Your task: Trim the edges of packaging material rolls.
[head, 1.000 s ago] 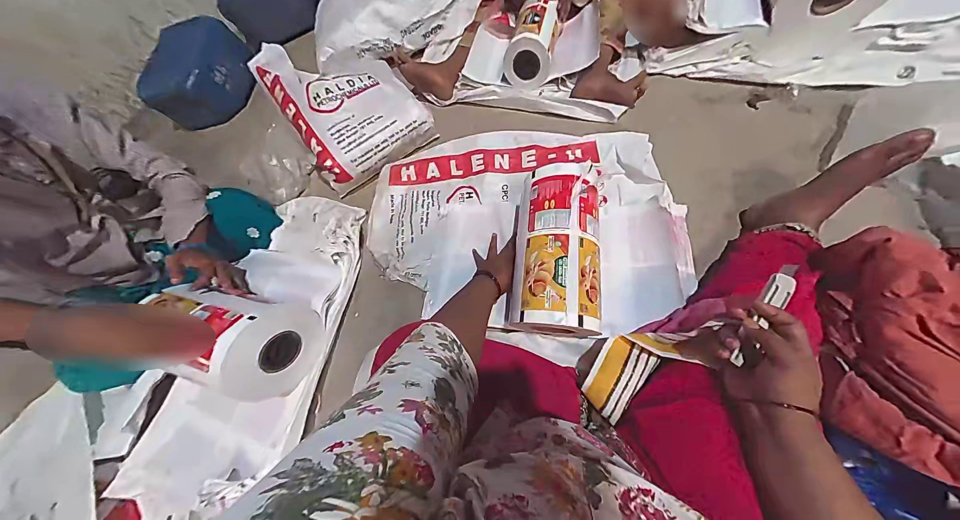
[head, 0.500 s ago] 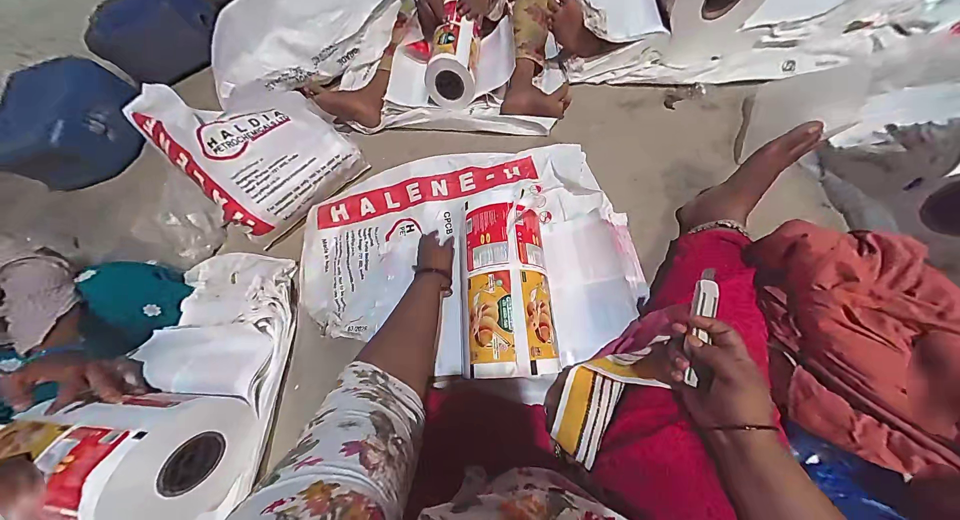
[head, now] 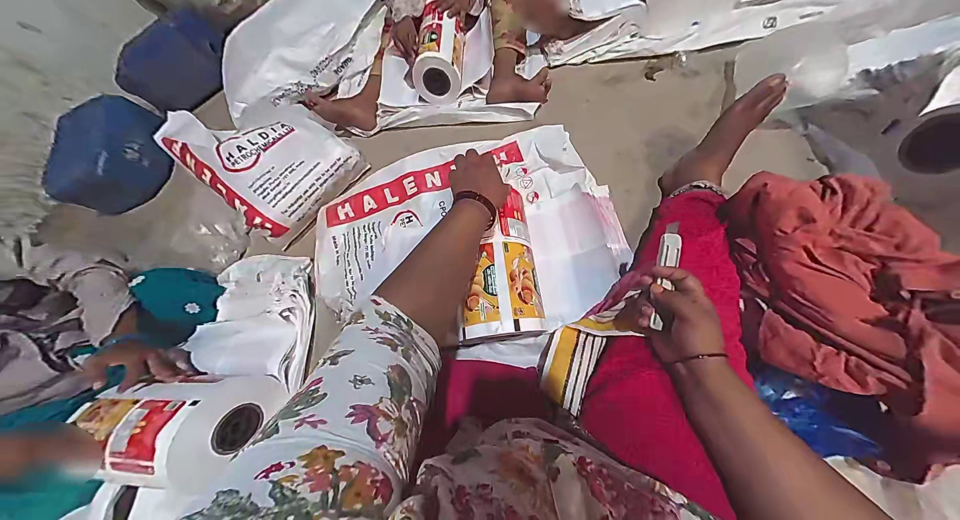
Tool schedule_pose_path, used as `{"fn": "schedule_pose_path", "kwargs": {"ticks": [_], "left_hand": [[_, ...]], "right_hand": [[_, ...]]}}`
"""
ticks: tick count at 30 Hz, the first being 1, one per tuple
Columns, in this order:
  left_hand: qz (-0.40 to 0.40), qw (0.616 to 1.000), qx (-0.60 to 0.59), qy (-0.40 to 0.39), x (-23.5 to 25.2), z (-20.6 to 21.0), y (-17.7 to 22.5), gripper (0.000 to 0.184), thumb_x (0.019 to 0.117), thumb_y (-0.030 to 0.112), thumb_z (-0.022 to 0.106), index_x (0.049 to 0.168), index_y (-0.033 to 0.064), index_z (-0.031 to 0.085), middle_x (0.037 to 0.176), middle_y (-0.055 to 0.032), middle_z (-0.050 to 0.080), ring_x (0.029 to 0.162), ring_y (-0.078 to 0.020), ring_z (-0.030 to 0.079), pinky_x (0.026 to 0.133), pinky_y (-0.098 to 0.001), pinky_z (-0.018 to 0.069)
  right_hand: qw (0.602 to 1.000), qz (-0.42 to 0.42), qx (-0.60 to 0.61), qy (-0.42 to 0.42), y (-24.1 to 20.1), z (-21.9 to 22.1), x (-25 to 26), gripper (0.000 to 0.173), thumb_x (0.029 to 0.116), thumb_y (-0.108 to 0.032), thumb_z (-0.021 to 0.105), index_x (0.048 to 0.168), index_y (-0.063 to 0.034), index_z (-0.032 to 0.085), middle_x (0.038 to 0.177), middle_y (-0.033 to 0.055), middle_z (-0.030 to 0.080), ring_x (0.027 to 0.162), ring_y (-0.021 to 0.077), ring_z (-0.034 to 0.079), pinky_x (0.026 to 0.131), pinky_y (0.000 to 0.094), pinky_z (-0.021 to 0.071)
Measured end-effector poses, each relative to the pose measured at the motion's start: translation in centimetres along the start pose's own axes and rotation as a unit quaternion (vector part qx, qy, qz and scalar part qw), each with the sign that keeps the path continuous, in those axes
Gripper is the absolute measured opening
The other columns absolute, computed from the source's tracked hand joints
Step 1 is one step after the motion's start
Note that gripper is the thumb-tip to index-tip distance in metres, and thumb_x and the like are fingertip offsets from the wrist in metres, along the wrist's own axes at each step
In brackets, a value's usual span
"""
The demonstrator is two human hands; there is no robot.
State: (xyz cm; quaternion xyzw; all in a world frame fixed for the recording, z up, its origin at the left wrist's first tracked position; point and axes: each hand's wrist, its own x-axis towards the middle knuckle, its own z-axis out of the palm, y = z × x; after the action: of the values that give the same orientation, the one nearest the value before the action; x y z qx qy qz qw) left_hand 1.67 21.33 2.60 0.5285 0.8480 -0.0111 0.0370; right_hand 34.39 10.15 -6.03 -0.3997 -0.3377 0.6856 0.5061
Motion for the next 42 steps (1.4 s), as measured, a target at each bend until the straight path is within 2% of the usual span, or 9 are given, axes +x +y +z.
{"fn": "schedule_pose_path", "kwargs": {"ticks": [6, 15, 19, 23, 28, 32, 37, 40, 42], "left_hand": [[0.035, 0.989, 0.008, -0.144, 1.7, -0.3, 0.0, 0.045, 0.1034, 0.031, 0.055, 0.115, -0.0103, 0.067, 0.127, -0.0315, 0.065, 0.126, -0.0465, 0.060, 0.104, -0.0683, 0.0451], [-0.005, 0.984, -0.080, -0.158, 1.0, -0.7, 0.8, 0.046, 0.1107, 0.027, 0.043, 0.132, -0.0107, 0.058, 0.136, -0.0305, 0.060, 0.131, -0.0424, 0.058, 0.109, -0.0619, 0.0434], [-0.029, 0.987, -0.114, -0.113, -1.7, -0.4, 0.7, 0.066, 0.1030, 0.044, 0.057, 0.143, -0.0078, 0.048, 0.134, -0.0314, 0.061, 0.128, -0.0444, 0.059, 0.107, -0.0641, 0.0451], [-0.030, 0.987, -0.098, -0.125, -6.2, 0.1, -0.1, 0.062, 0.0870, 0.037, 0.079, 0.123, -0.0099, 0.062, 0.118, -0.0322, 0.066, 0.113, -0.0476, 0.065, 0.097, -0.0691, 0.0495], [-0.001, 0.985, -0.079, -0.151, -10.8, 1.0, -1.6, 0.045, 0.0973, 0.038, 0.068, 0.099, -0.0072, 0.069, 0.102, -0.0276, 0.070, 0.100, -0.0439, 0.069, 0.089, -0.0666, 0.0528], [-0.028, 0.983, -0.104, -0.152, -12.7, 1.4, -2.2, 0.044, 0.1039, 0.037, 0.055, 0.103, -0.0048, 0.070, 0.105, -0.0271, 0.070, 0.104, -0.0440, 0.069, 0.089, -0.0673, 0.0520], [-0.016, 0.990, -0.088, -0.108, -19.1, 0.7, -1.2, 0.040, 0.0999, 0.036, 0.060, 0.120, 0.0018, 0.066, 0.114, -0.0227, 0.070, 0.107, -0.0417, 0.069, 0.087, -0.0660, 0.0540], [0.077, 0.982, -0.080, -0.150, -24.9, 1.7, 0.7, 0.054, 0.1012, 0.041, 0.057, 0.144, 0.0089, 0.054, 0.137, -0.0194, 0.062, 0.116, -0.0386, 0.067, 0.094, -0.0602, 0.0548], [0.135, 0.962, -0.090, -0.218, -27.7, 4.1, 1.4, 0.067, 0.0963, 0.045, 0.066, 0.149, 0.0071, 0.049, 0.150, -0.0228, 0.047, 0.120, -0.0402, 0.064, 0.096, -0.0596, 0.0552]], "right_hand": [[1.000, 0.010, 0.006, -0.010, 0.0, -0.1, 0.0, 0.024, 0.0983, -0.001, 0.043, 0.117, -0.0087, 0.056, 0.098, 0.0058, 0.064, 0.054, 0.0077, 0.055, 0.047, 0.0216, 0.0489], [0.999, 0.027, 0.017, -0.005, -0.2, -0.3, 0.0, 0.023, 0.1034, -0.005, 0.042, 0.120, -0.0111, 0.056, 0.099, 0.0061, 0.066, 0.056, 0.0073, 0.054, 0.049, 0.0204, 0.0475], [0.999, 0.030, 0.018, -0.005, -0.2, -0.3, 0.0, 0.024, 0.1031, -0.005, 0.042, 0.121, -0.0116, 0.057, 0.098, 0.0065, 0.067, 0.055, 0.0081, 0.055, 0.048, 0.0211, 0.0479], [0.999, 0.037, 0.012, -0.002, -0.3, -0.1, 0.1, 0.022, 0.1040, -0.005, 0.046, 0.123, -0.0098, 0.056, 0.093, 0.0068, 0.067, 0.054, 0.0081, 0.056, 0.047, 0.0215, 0.0491], [0.986, -0.014, -0.159, -0.044, 0.5, 0.3, -0.1, 0.027, 0.0984, -0.002, 0.057, 0.125, -0.0045, 0.059, 0.099, 0.0080, 0.065, 0.060, 0.0107, 0.060, 0.053, 0.0262, 0.0547], [0.923, -0.104, -0.361, -0.090, 1.6, 0.2, 0.0, 0.025, 0.0953, -0.008, 0.063, 0.119, -0.0036, 0.069, 0.119, 0.0156, 0.065, 0.108, 0.0218, 0.064, 0.094, 0.0418, 0.0538], [0.780, -0.125, -0.613, -0.005, 0.0, 2.1, -1.7, 0.029, 0.0981, -0.021, 0.060, 0.123, -0.0137, 0.072, 0.133, 0.0256, 0.057, 0.106, 0.0390, 0.066, 0.090, 0.0565, 0.0542], [0.777, -0.162, -0.602, 0.091, -0.9, 2.0, -2.2, 0.031, 0.0947, -0.020, 0.061, 0.123, -0.0116, 0.071, 0.138, 0.0284, 0.054, 0.109, 0.0439, 0.064, 0.091, 0.0603, 0.0526], [0.789, -0.156, -0.582, 0.116, -1.4, 1.6, -2.3, 0.034, 0.0928, -0.019, 0.064, 0.126, -0.0098, 0.069, 0.138, 0.0300, 0.052, 0.113, 0.0456, 0.061, 0.094, 0.0629, 0.0486]]}}
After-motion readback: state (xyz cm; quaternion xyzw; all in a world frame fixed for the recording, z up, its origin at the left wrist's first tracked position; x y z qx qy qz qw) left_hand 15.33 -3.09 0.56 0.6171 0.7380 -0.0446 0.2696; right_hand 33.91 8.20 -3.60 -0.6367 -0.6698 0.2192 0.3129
